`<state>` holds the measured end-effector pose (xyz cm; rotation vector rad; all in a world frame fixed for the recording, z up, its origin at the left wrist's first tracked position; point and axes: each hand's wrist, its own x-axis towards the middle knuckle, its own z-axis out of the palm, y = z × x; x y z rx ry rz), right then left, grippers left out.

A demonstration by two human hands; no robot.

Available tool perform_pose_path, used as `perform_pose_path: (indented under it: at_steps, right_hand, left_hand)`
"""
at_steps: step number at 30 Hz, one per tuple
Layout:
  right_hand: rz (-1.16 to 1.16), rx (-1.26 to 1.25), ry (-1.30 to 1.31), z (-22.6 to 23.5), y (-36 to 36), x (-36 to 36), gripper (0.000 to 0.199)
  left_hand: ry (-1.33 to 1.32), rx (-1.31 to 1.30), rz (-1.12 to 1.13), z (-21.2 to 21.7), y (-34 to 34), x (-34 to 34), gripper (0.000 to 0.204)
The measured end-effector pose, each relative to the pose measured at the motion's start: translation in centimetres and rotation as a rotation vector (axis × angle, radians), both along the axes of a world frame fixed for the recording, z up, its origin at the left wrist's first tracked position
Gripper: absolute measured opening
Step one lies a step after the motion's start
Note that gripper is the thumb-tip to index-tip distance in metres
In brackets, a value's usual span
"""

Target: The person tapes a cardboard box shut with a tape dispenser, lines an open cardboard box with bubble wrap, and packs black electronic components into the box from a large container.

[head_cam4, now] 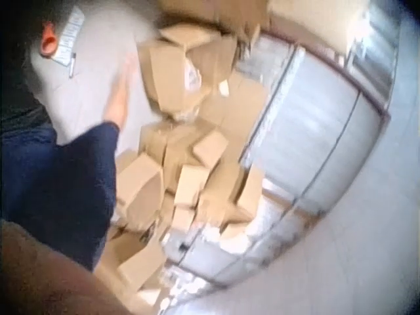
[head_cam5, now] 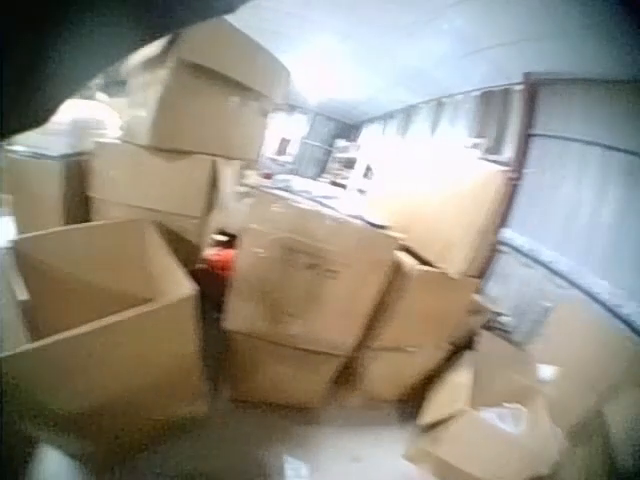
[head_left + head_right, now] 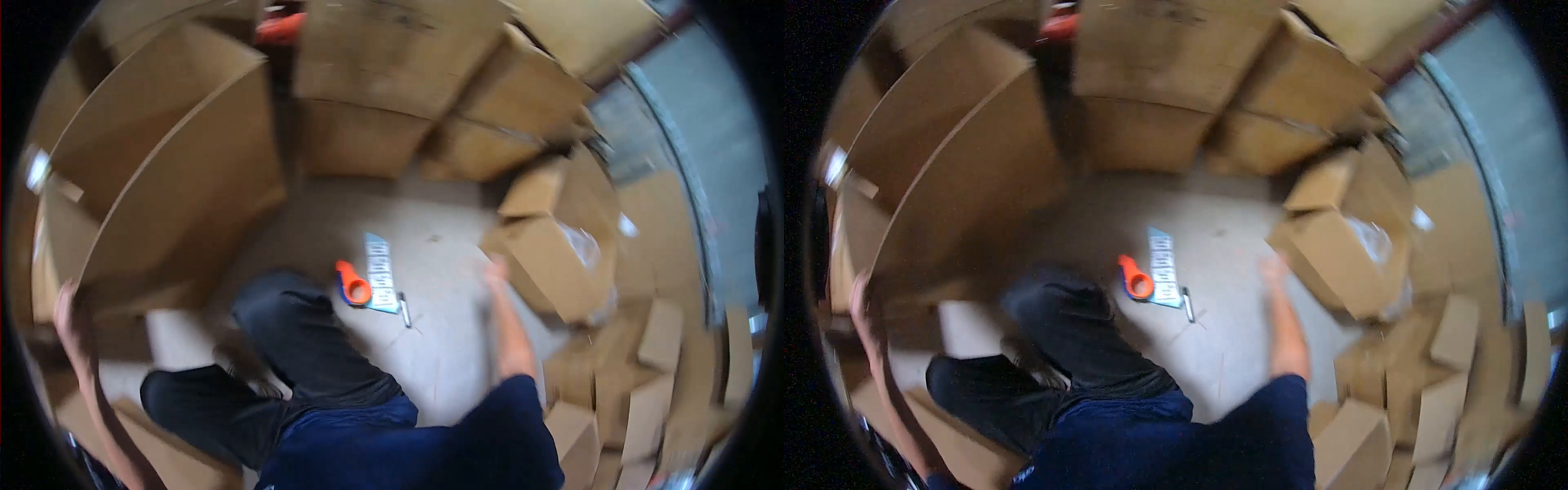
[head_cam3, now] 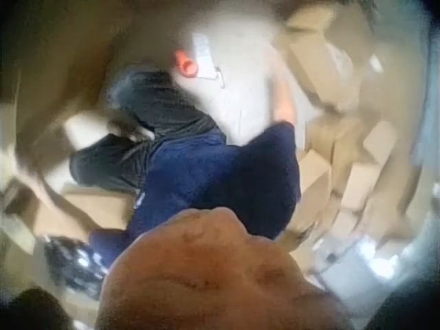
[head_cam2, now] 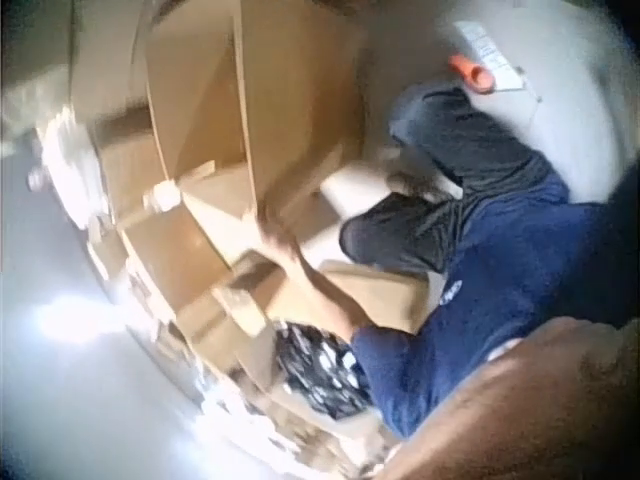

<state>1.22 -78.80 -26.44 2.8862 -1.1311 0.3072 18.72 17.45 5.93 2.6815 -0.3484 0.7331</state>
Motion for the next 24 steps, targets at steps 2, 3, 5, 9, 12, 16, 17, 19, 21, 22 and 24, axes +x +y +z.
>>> perform_pose_path:
  at_steps: [2, 3, 5, 9, 12, 16, 17, 19, 21, 22, 24]
  right_hand:
    - [-0.098, 0.383, 0.159, 5.4, -9.9, -2.3, 0.037]
    - [-0.064, 0.228, 0.156, 10.0, -16.3, -4.5, 0.047]
    - [-0.106, 0.095, -0.113, 15.7, -23.8, -7.7, 0.089]
    - [-0.086, 0.04, 0.136, 16.1, -26.1, -5.0, 0.079]
    - [0.343, 0.396, 0.077, 16.4, -24.0, -3.2, 0.071]
    - [0.11, 0.118, 0.011, 17.8, -21.7, -2.6, 0.05]
    - [0.136, 0.092, -0.024, 18.3, -21.2, -4.1, 0.044]
    - [0.221, 0.25, -0.091, 17.8, -18.5, -5.2, 0.037]
    - [0.193, 0.121, -0.005, 18.5, -16.3, -5.0, 0.034]
    - [0.358, -0.007, -0.044, 18.4, -14.4, -4.7, 0.031]
    - [0.344, 0.187, -0.069, 18.4, -5.0, 0.1, 0.029]
  left_hand:
    - [-0.023, 0.328, 0.104, 4.8, -7.7, -1.7, 0.026]
    - [0.053, 0.318, 0.041, 4.2, -8.6, -1.4, 0.027]
    - [0.013, 0.355, 0.015, 2.0, -10.5, 0.7, 0.028]
    - [0.374, 0.485, 0.22, 6.5, -18.9, 2.7, 0.035]
    - [0.421, 0.467, 0.135, 7.5, -21.0, 6.1, 0.032]
    - [0.453, 0.179, 0.069, 5.3, -21.5, 10.4, 0.015]
    - [0.458, 0.151, 0.024, 4.6, -22.5, 10.8, 0.015]
    - [0.31, 0.409, 0.075, 3.5, -22.6, 9.9, 0.01]
    - [0.099, 0.43, 0.001, 3.1, -19.5, 9.8, 0.009]
    - [0.094, 0.427, 0.002, 3.7, -18.4, 9.7, 0.008]
    - [0.086, 0.513, 0.046, 4.5, -14.0, 8.2, 0.006]
